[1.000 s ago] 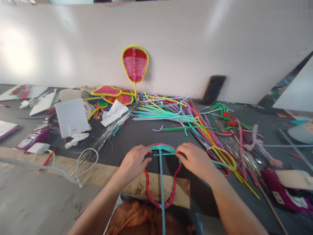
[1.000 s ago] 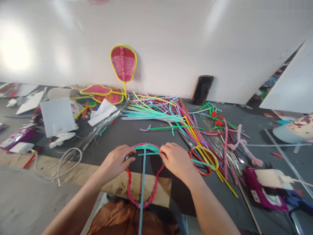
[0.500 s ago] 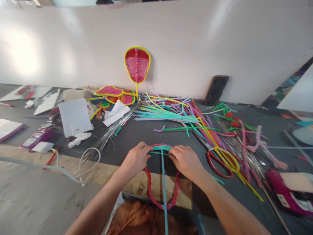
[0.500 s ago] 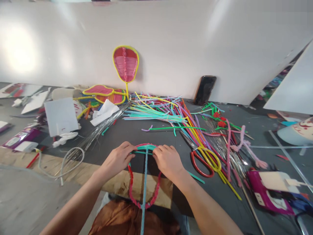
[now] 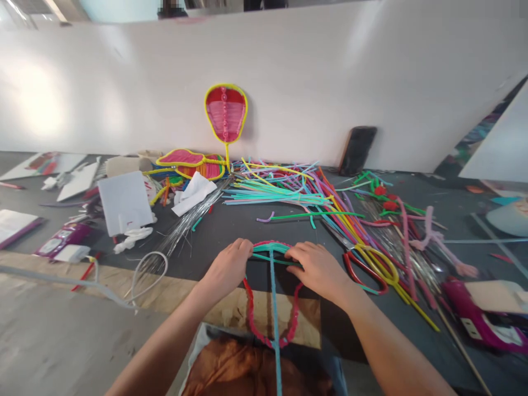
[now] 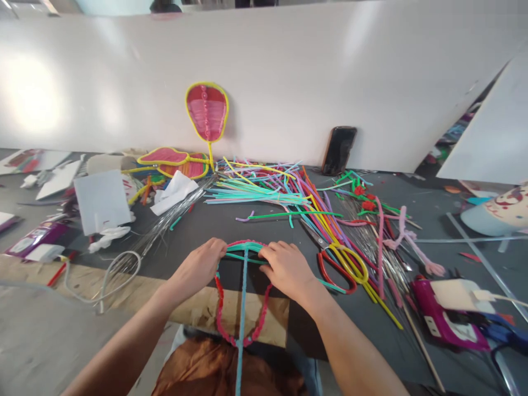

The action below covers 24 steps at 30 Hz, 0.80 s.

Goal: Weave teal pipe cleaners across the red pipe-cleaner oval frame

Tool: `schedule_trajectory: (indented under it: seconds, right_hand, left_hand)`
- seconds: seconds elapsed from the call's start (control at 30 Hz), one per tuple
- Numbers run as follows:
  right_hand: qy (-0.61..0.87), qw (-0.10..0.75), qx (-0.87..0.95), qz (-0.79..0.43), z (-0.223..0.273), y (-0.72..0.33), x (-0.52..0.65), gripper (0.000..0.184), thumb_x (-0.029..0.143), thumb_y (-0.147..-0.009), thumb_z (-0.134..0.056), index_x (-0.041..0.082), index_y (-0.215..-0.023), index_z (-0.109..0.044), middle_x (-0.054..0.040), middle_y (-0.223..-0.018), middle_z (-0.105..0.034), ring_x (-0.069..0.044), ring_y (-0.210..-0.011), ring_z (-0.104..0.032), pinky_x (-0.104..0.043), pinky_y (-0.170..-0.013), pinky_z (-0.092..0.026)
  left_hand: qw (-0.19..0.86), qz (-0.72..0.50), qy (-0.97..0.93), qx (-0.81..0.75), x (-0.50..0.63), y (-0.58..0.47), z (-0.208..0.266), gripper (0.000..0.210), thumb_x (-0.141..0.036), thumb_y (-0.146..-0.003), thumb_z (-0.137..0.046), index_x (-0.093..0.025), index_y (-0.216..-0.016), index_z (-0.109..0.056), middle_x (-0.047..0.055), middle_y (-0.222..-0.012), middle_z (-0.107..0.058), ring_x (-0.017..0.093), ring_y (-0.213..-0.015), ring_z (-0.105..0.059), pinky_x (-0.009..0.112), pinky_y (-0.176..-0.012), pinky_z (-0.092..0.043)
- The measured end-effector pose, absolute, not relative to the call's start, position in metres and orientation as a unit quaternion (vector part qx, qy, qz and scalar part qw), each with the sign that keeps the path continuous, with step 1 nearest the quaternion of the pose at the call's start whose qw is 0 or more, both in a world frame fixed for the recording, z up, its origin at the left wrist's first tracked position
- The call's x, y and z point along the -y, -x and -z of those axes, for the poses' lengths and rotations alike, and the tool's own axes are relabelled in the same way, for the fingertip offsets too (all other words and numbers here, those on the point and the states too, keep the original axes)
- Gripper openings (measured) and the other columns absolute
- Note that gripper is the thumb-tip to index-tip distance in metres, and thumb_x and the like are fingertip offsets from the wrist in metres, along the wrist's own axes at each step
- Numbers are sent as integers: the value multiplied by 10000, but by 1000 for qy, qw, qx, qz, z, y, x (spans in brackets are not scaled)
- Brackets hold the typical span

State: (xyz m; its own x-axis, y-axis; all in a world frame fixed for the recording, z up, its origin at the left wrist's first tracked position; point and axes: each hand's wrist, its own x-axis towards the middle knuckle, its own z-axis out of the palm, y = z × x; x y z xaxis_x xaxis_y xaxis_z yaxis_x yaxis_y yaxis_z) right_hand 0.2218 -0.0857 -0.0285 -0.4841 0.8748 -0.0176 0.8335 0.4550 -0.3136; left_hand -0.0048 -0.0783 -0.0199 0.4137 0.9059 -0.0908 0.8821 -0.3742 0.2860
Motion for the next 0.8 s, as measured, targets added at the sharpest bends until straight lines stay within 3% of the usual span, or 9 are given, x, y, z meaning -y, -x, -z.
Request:
schedule_trajectory:
  seconds: [0.17,0.37,0.5,0.63,0.8]
  right_hand:
    - [516,100,831,-185,23,-239,83,222,244,-778,-634,222,-988,-565,-29,-982,-613,-199,-958,-548,-292,-777,-385]
    - [553,80,790,-253,19,-255,81,246,303,-765,-625,249,-998,-568,-9,-943,-653,-181,-868,-607,-263,-678,-394]
    - [560,78,775,-282,14,-260,79,182,306,-804,-571,255,-973,-613,-16,-915,-687,-197,-852,-625,-274,-682,-396]
    - [564,216,723,-335,16,-260,74,156,336,-827,-541,243,-896,-645,-7,-880,-689,-177,-804,-623,-276,-702,-418]
    - [461,400,582,-537,35,-248,67,275,392,-736,-653,203,-935,-635,-12,-766,-638,-129,-629,-557,-254,-583,-437]
  left_hand:
    - [214,-107,-797,-555,74,21,24,184,-80,-799,-323,-206,-810,-457,-10,-733,-542,138,-670,-534,236,-617,-388]
    - [125,-151,-775,-601,66,43,28,262,-155,-841,-337,-213,-958,-564,35,-901,-616,166,-828,-588,268,-741,-426]
    - [115,-181,-737,-641,62,58,30,285,-155,-818,-353,-210,-957,-595,39,-895,-612,175,-806,-606,293,-750,-463]
    - [230,-296,-661,-650,57,61,37,224,-231,-818,-381,-187,-916,-578,47,-885,-606,176,-789,-638,305,-721,-522]
    - [443,-392,-525,-612,46,44,39,155,-271,-786,-442,-168,-875,-517,12,-710,-617,185,-727,-675,335,-701,-555]
